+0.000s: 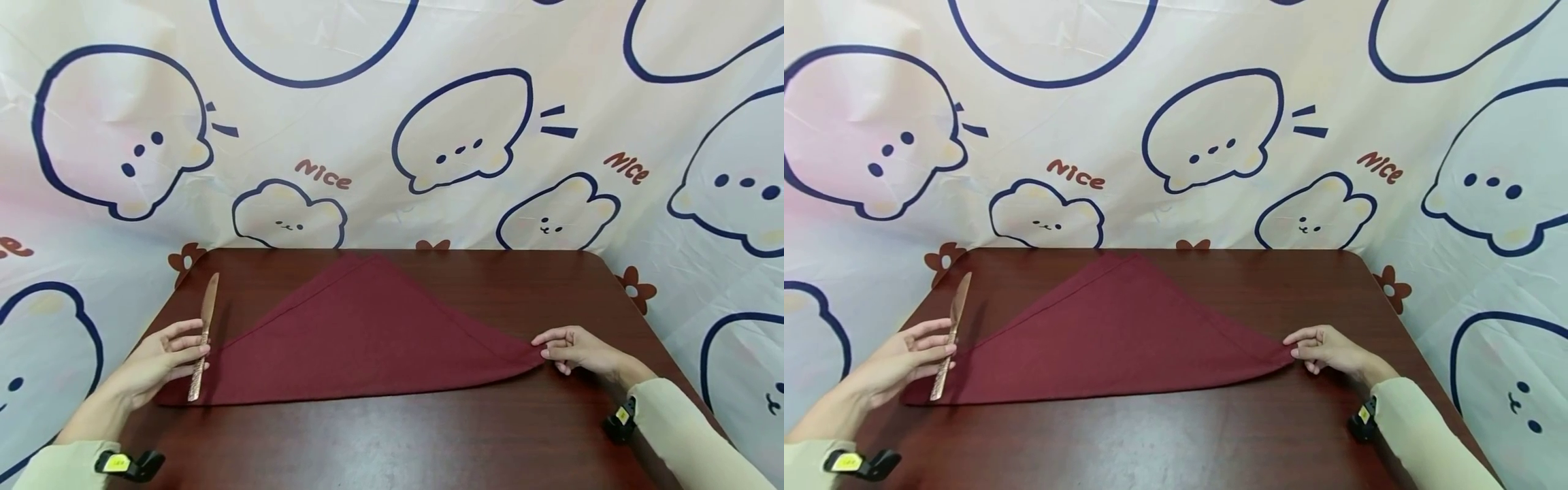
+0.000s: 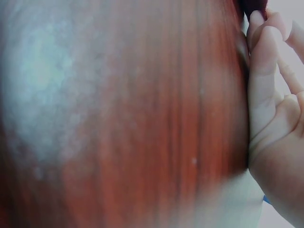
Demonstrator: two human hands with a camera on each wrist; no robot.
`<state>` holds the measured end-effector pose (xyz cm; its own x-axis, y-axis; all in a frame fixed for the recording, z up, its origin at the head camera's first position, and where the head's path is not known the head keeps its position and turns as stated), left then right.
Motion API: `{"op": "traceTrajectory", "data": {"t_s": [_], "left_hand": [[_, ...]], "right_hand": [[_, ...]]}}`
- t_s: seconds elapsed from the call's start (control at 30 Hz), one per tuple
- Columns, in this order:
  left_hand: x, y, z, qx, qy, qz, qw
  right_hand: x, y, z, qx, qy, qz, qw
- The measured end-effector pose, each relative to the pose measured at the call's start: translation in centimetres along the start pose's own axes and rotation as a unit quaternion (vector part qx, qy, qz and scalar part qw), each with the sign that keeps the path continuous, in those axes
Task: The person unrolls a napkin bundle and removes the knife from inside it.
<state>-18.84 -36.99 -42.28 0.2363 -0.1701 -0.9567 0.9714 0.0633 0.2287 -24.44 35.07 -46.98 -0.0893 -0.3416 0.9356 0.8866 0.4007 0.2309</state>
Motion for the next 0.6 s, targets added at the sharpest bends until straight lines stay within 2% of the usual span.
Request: {"op": "traceTrajectory", "data": {"t_s": [0.2, 0.47, 0.6], "left_hand": [[-0.5, -0.3, -1.1, 0.001, -0.005, -0.004, 1.0], [-1.2, -0.8, -2.6, 0.009, 0.048, -0.032, 0.9983], [-1.5, -1.1, -3.4, 0.003, 0.053, -0.026, 0.9983]], "right_hand": [[-0.1, 0.0, 0.0, -0.001, 0.004, 0.005, 1.0], [-0.1, 0.0, 0.0, -0.002, 0.006, 0.009, 1.0], [-0.2, -0.1, 0.1, -0.001, 0.004, 0.004, 1.0]]}}
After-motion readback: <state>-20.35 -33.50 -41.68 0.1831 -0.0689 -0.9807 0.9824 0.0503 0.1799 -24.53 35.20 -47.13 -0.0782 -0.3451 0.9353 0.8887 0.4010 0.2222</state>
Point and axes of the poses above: each hand's wrist, its own y-axis away from the middle knuckle, its own z-axis out of the back of the hand, x = y × z, the point moved 4 cm from there along -y, towards the middle knuckle, and after that the axes turned 11 degrees about -x, right-handed, at the moved point
